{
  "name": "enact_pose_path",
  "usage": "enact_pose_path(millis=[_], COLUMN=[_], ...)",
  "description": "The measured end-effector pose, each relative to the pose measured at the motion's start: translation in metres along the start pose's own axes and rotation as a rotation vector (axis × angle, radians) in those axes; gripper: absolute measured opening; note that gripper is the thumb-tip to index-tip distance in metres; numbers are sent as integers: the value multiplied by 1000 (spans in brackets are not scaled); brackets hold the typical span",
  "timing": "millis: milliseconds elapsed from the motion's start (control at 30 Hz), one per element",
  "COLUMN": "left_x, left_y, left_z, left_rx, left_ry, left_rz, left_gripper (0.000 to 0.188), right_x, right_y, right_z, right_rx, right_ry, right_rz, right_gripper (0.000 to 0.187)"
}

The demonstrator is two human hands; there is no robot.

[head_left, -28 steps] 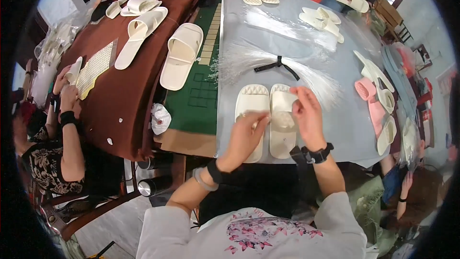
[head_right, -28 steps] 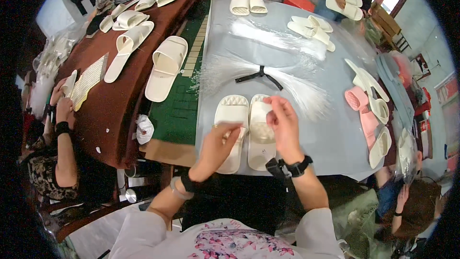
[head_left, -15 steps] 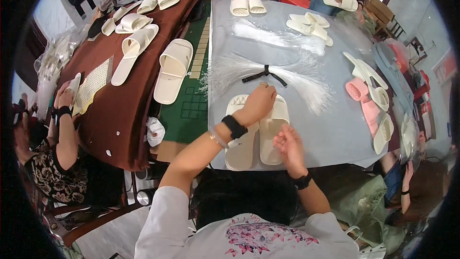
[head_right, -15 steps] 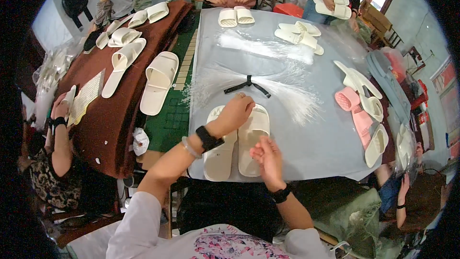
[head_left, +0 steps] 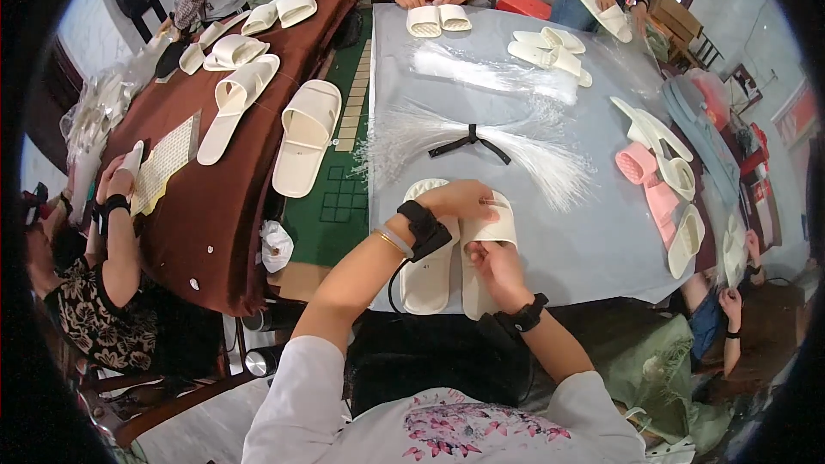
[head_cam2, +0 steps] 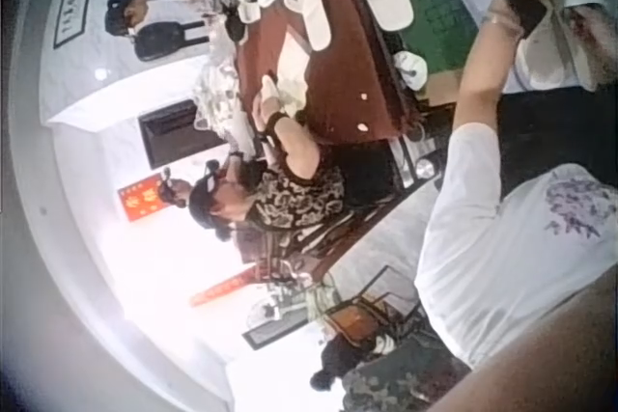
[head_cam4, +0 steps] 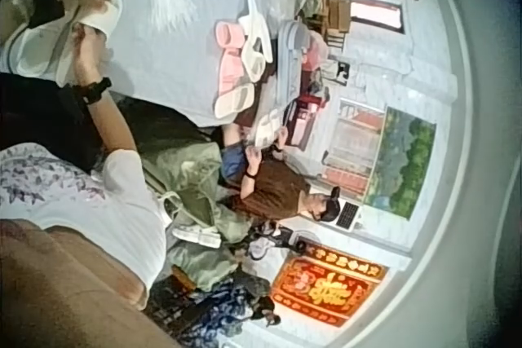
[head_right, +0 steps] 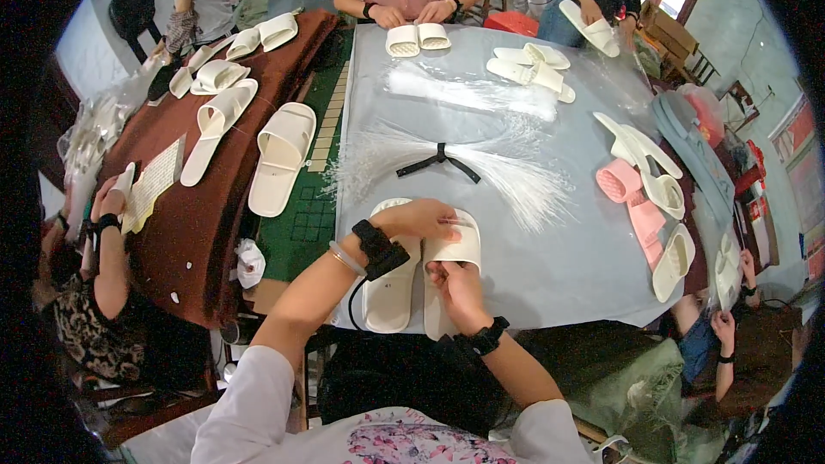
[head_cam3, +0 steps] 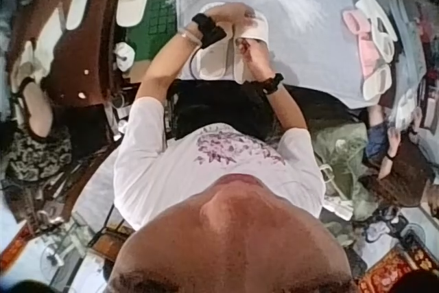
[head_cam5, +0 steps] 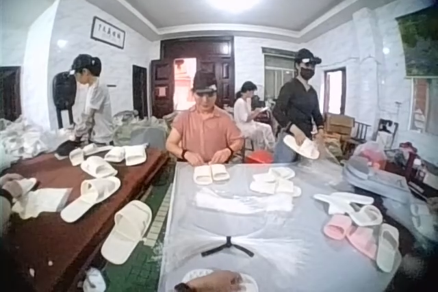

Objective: Assembling and inspecting white slippers at a factory work table.

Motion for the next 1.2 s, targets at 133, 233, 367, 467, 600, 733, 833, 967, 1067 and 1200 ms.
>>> enact_pose_path(millis=[133,233,367,467,600,733,833,967,1067,1200], left_x=[-8,-3,-9,-4,-4,1,6,10,28,32], left_y=[-1,-1,0,-1,3,4,-3,-14,-33,-39], left_z=[5,4,7,8,12,28,49,52,35,30], left_rx=[63,41,50,-9,2,97,177,197,34,1], left_ry=[-116,-138,-260,-309,-408,-315,-550,-867,-1106,-1082], left_rz=[108,85,106,39,41,-80,-180,-285,-482,-564], left_gripper=[47,47,49,48,48,46,44,36,32,34], right_x=[-1,0,8,5,6,5,-3,-20,-29,-44], right_y=[0,0,1,-2,3,-4,-25,-53,-35,18], right_z=[4,3,1,5,11,11,19,42,85,121], right_rx=[65,53,52,84,125,144,18,-124,152,503], right_ry=[-40,-38,-18,19,47,104,45,-267,-506,-600], right_rz=[-22,-36,-83,-134,-63,109,168,346,259,176], right_gripper=[18,19,20,16,20,27,27,23,23,23])
Point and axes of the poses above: each hand's wrist, its own y-axis towards the middle knuckle, its own x-axis out of the back of the hand, z = x × y, the point moved 10 cm from there along y, towards the middle knuckle, and after that the axes turned 4 degrees about z, right-handed, at the moved point
